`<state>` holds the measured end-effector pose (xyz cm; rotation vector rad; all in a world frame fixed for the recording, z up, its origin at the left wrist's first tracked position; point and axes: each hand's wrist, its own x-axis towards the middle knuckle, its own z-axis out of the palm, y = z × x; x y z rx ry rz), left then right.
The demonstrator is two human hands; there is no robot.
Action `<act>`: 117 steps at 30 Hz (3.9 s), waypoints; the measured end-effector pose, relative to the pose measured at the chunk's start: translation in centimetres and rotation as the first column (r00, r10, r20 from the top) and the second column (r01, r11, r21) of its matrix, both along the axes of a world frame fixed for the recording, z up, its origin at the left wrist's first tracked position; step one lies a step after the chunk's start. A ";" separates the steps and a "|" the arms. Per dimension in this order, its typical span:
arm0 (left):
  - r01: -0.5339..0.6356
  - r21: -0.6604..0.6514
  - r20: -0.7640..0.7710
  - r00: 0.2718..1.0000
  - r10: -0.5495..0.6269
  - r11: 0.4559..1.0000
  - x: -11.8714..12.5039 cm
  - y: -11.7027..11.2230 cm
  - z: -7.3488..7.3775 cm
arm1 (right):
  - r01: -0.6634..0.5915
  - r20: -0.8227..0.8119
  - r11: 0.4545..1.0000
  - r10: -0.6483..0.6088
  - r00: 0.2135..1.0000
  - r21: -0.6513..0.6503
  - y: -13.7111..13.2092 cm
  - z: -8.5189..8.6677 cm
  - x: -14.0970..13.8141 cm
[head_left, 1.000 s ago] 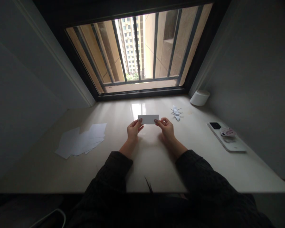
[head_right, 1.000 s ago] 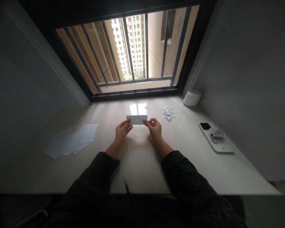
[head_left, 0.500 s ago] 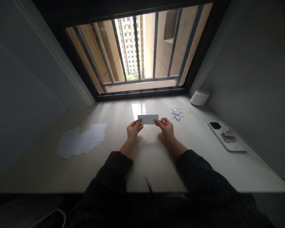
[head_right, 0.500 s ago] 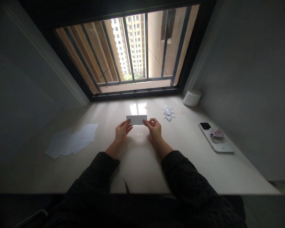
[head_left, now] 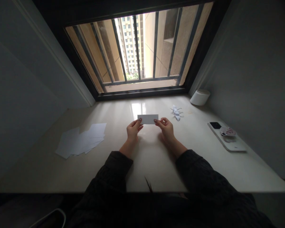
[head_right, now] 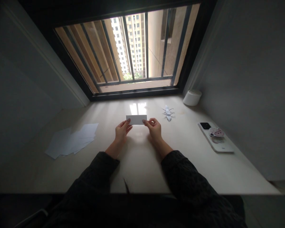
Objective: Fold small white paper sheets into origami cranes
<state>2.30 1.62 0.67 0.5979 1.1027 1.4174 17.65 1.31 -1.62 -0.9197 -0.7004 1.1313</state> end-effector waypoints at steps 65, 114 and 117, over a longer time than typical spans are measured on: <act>0.108 0.293 -0.376 0.927 0.010 0.950 1.4 -1.5 0.2 | -0.191 0.153 0.969 0.214 0.965 -0.156 -1.4 1.2 -1.0; 0.316 0.260 -0.425 0.886 -0.185 0.912 0.1 -0.3 -0.8 | -0.187 0.388 0.979 0.206 0.898 -0.086 -0.7 -0.2 -0.2; 0.297 0.227 -0.413 0.892 -0.185 0.927 0.1 -0.4 -0.7 | -0.198 0.414 0.976 0.218 0.884 -0.091 -0.8 0.0 -0.1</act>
